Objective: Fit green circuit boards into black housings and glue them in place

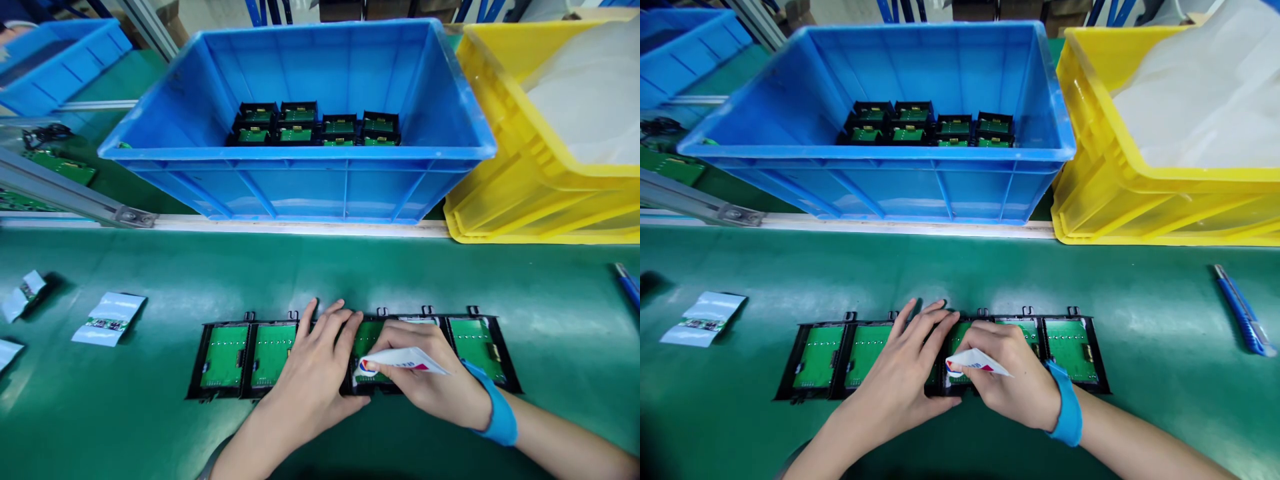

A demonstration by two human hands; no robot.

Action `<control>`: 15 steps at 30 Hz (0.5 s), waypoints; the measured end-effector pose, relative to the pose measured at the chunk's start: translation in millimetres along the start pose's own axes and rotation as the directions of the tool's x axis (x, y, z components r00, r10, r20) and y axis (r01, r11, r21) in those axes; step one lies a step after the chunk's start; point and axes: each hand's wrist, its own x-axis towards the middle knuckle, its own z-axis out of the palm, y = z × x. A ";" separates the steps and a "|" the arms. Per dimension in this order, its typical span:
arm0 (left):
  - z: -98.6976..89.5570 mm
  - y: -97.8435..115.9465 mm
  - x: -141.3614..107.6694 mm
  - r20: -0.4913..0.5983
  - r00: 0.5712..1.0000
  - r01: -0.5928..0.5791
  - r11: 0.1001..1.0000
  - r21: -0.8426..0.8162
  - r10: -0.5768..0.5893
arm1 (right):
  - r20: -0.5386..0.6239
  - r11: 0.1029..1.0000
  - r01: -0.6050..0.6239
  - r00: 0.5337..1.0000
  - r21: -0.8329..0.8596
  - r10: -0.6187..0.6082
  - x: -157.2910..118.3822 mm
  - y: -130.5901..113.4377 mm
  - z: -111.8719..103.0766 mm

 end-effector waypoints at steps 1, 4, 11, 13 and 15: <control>0.0 0.0 -0.1 0.001 1.000 -0.001 1.000 -0.001 0.001 | 0.001 1.000 0.000 1.000 0.000 0.000 -0.2 0.1 0.1; -0.3 0.4 -0.2 -0.002 1.000 -0.001 1.000 -0.004 0.001 | 0.002 1.000 -0.003 1.000 -0.002 0.003 -0.3 0.1 0.0; -0.4 0.3 0.5 0.000 1.000 -0.001 1.000 0.000 0.001 | 0.006 0.999 0.030 1.000 -0.030 -0.030 1.9 -0.9 -1.5; -0.2 0.1 0.7 -0.001 1.000 0.000 1.000 0.000 0.000 | 0.034 0.995 0.092 0.995 -0.037 -0.091 2.1 -0.6 -2.5; 0.0 0.1 0.6 -0.010 1.000 -0.002 1.000 -0.001 0.002 | 0.082 0.977 0.201 0.977 -0.065 -0.196 2.5 -0.4 -4.1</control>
